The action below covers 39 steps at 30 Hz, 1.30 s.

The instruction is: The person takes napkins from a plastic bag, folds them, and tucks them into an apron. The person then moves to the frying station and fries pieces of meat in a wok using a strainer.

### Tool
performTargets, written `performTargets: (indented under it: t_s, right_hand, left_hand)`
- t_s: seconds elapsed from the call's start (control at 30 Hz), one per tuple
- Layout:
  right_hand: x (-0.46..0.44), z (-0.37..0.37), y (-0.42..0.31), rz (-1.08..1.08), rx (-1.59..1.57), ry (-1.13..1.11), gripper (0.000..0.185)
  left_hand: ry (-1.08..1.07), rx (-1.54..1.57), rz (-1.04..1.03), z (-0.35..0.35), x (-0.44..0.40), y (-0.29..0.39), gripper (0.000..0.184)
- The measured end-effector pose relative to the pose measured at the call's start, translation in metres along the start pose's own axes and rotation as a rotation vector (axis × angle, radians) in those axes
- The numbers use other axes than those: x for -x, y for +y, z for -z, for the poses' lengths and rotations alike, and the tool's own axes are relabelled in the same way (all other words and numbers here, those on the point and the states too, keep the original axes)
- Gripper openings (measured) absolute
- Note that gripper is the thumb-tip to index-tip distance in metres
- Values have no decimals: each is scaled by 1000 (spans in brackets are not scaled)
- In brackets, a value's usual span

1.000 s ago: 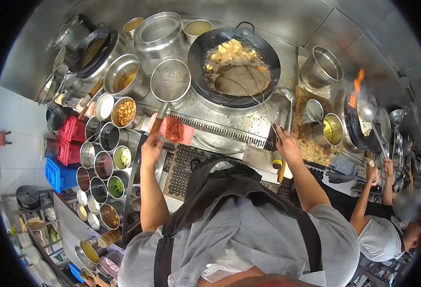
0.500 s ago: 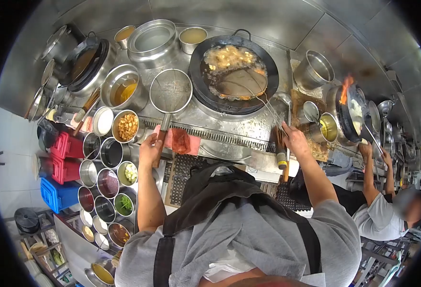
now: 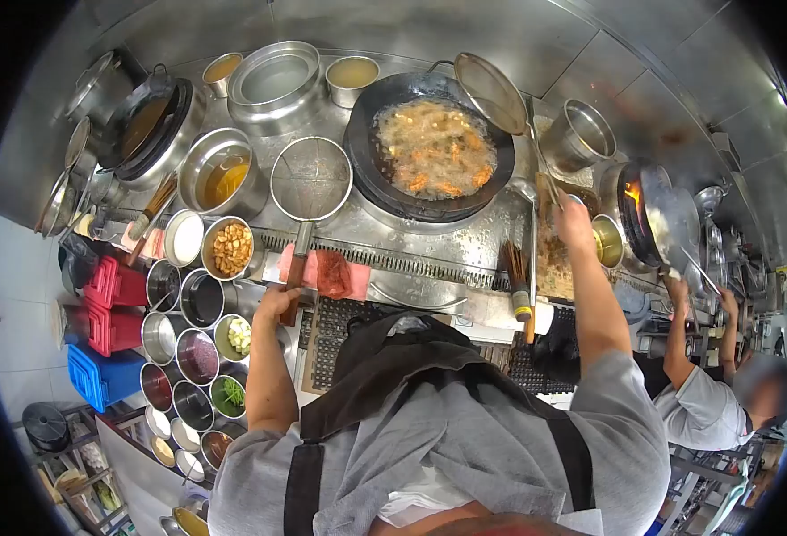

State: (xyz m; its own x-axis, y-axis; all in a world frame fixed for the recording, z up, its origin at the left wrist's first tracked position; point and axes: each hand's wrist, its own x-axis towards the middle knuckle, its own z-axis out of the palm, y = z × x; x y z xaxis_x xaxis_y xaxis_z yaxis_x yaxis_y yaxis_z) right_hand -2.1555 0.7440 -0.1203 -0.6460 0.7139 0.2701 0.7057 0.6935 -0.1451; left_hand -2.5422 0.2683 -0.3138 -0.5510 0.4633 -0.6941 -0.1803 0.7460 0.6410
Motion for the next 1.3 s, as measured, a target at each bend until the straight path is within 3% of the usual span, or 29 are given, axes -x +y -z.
performTargets:
  t_s: [0.03, 0.07, 0.13, 0.23, 0.37, 0.77, 0.87, 1.17, 1.3]
  right_hand:
    - [-17, -3, -18, -166, -146, -127, 27]
    - [-29, -7, -34, -331, -291, -260, 21]
    - [-46, -32, -43, -383, -464, -344, 15]
    - [-53, -59, -57, -437, -775, -472, 9]
    - [-48, -68, -80, -468, -1124, -576, 11]
    - [18, -42, -127, -485, -1237, -672, 16]
    - [35, -19, -140, -451, -1102, -670, 23]
    - [58, -27, -151, -351, -995, -565, 23]
    - [62, -29, -154, -398, -1140, -584, 24]
  left_hand:
    - [-72, 301, 28, -2, -7, -7, 41]
    - [-66, 302, 33, -2, 3, 3, 41]
    - [-210, 401, 49, -3, 21, 23, 24]
    - [-239, 537, -121, 0, 25, 25, 25]
    - [-145, 503, -160, -6, 44, 35, 29]
    - [-144, 447, -170, -12, 111, 73, 30]
    - [-129, 417, -172, -16, 114, 72, 30]
    - [-148, 453, -141, -19, 137, 79, 32]
    - [-147, 449, -103, -20, 150, 90, 30]
